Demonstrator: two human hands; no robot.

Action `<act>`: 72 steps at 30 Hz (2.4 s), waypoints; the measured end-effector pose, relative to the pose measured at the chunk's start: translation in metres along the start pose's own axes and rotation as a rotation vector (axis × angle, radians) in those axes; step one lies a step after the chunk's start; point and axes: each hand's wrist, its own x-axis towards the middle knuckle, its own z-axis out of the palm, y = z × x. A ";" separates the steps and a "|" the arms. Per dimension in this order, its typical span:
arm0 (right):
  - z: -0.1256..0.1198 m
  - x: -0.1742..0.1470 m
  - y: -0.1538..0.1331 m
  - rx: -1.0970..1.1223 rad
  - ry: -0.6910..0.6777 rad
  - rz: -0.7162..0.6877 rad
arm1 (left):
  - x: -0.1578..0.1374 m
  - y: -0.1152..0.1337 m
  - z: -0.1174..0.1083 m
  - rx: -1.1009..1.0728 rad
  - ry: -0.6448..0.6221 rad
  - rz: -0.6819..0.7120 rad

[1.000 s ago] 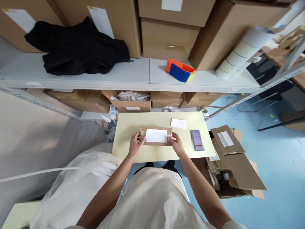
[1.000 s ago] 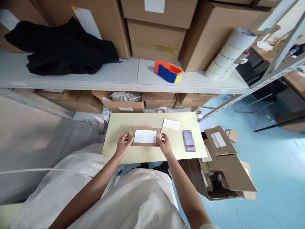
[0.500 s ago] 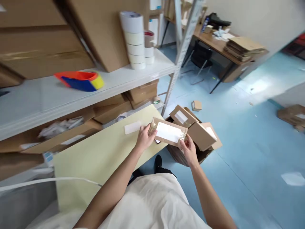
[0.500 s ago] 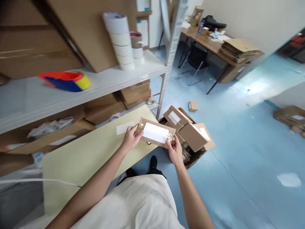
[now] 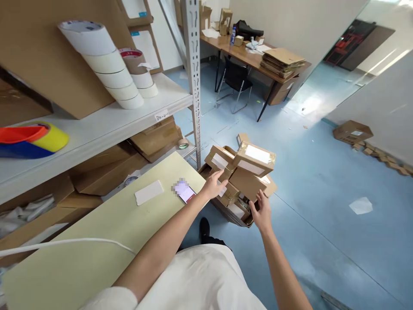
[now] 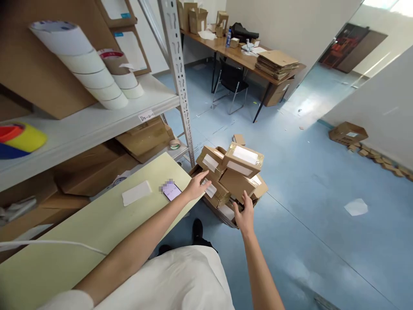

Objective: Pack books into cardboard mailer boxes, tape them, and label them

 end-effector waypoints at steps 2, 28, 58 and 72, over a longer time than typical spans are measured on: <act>0.011 -0.027 -0.004 0.128 -0.099 0.075 | -0.047 -0.019 -0.014 -0.047 0.039 -0.096; 0.249 -0.257 -0.328 0.067 -1.638 -1.328 | -0.514 -0.057 -0.098 -0.338 1.628 -0.954; 0.100 -0.668 -0.270 0.175 -1.829 -2.620 | -0.784 0.082 0.167 0.259 2.448 -1.777; 0.055 -0.804 -0.233 0.020 -1.419 -2.738 | -0.893 0.075 0.190 0.200 1.850 -1.913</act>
